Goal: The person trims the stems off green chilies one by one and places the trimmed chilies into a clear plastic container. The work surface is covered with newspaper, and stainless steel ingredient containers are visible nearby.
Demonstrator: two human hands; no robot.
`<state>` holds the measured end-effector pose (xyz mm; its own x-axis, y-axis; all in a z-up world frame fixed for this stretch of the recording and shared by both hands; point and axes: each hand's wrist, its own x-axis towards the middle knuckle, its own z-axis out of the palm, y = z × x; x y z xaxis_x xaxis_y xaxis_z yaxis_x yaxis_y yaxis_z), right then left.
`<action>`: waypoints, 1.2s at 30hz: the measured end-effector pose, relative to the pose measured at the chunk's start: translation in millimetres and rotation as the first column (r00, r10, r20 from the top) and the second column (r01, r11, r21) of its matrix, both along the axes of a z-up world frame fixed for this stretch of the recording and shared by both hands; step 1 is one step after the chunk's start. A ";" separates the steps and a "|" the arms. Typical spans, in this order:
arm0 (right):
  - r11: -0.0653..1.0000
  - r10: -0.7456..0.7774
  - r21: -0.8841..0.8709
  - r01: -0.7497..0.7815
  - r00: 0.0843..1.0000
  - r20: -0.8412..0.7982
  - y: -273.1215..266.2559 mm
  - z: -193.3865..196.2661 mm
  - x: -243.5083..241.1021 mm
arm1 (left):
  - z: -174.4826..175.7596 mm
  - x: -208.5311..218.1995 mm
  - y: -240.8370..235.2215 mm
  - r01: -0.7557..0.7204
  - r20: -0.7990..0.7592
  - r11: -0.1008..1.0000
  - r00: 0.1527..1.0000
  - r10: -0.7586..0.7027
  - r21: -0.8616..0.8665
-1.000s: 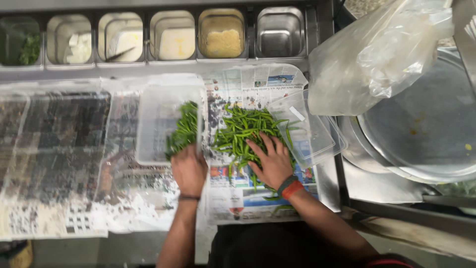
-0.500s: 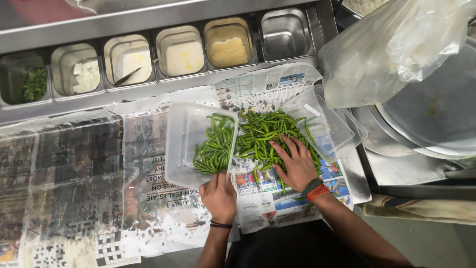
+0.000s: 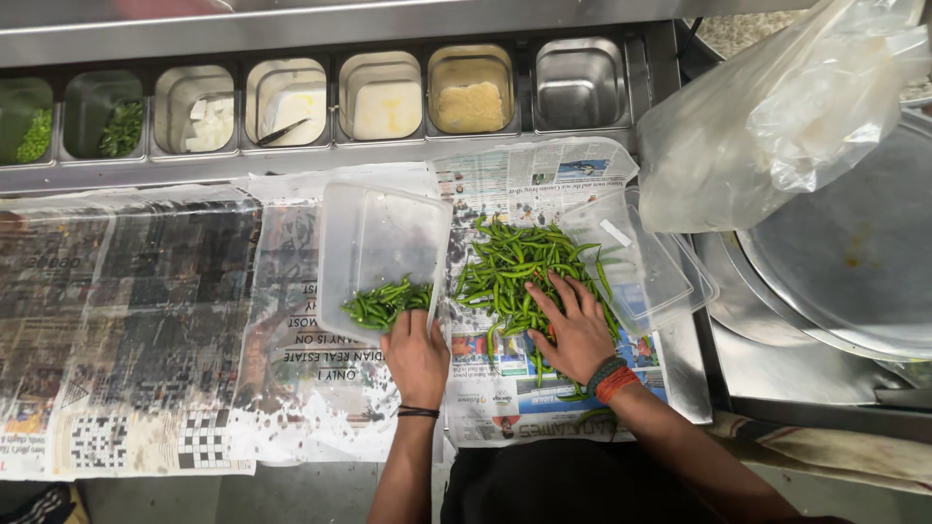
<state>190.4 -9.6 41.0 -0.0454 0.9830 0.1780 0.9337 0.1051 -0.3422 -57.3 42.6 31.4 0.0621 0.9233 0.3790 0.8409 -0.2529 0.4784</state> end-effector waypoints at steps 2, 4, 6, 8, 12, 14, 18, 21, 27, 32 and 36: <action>1.000 0.003 0.006 -0.003 1.000 0.010 -0.3 1.0 1.7 | 6.6 0.2 0.6 0.041 0.068 0.997 0.997 -0.045 0.067; 0.998 0.046 0.042 -0.043 0.996 -0.071 -0.4 1.3 5.9 | 10.9 -0.2 2.2 0.079 0.170 0.980 0.979 -0.110 0.180; 0.993 0.093 0.089 -0.079 0.982 -0.163 -2.4 2.5 14.8 | 12.6 -3.6 5.8 -0.014 0.289 0.979 0.956 -0.046 0.202; 0.981 0.159 0.151 -0.122 0.950 -0.269 -6.5 3.6 25.1 | 9.2 -7.7 11.7 -0.076 0.361 0.971 0.932 -0.012 0.227; 0.985 0.047 0.170 0.017 0.929 -0.367 -26.8 7.5 47.2 | -12.0 -19.5 24.0 -0.291 0.503 0.947 0.844 0.186 0.138; 0.976 -0.021 0.188 0.109 0.908 -0.419 -38.6 8.0 59.7 | -29.7 -28.3 33.9 -0.386 0.653 0.922 0.702 0.286 0.011; 0.951 -0.204 0.141 0.275 0.902 -0.380 -53.3 8.2 75.8 | -63.4 -54.9 57.2 -0.234 0.853 0.897 0.294 0.432 -0.374; 0.957 -0.232 0.111 0.269 0.935 -0.268 -55.1 11.2 72.3 | -75.2 -68.1 61.9 -0.112 0.840 0.866 0.208 0.500 -0.488; 0.987 0.011 0.158 -0.005 0.999 -0.042 -54.5 7.9 34.9 | -63.6 -63.7 30.2 -0.061 0.831 0.850 0.184 0.524 -0.523; 0.987 0.025 0.159 0.029 0.944 -0.329 -51.3 2.1 50.3 | -38.9 -36.3 -4.0 -0.393 0.697 0.916 0.635 0.334 -0.081; 0.928 -0.291 0.092 0.361 0.857 -0.426 -24.5 -9.8 79.5 | -20.5 15.1 -34.2 -0.039 0.632 0.998 0.775 0.005 0.041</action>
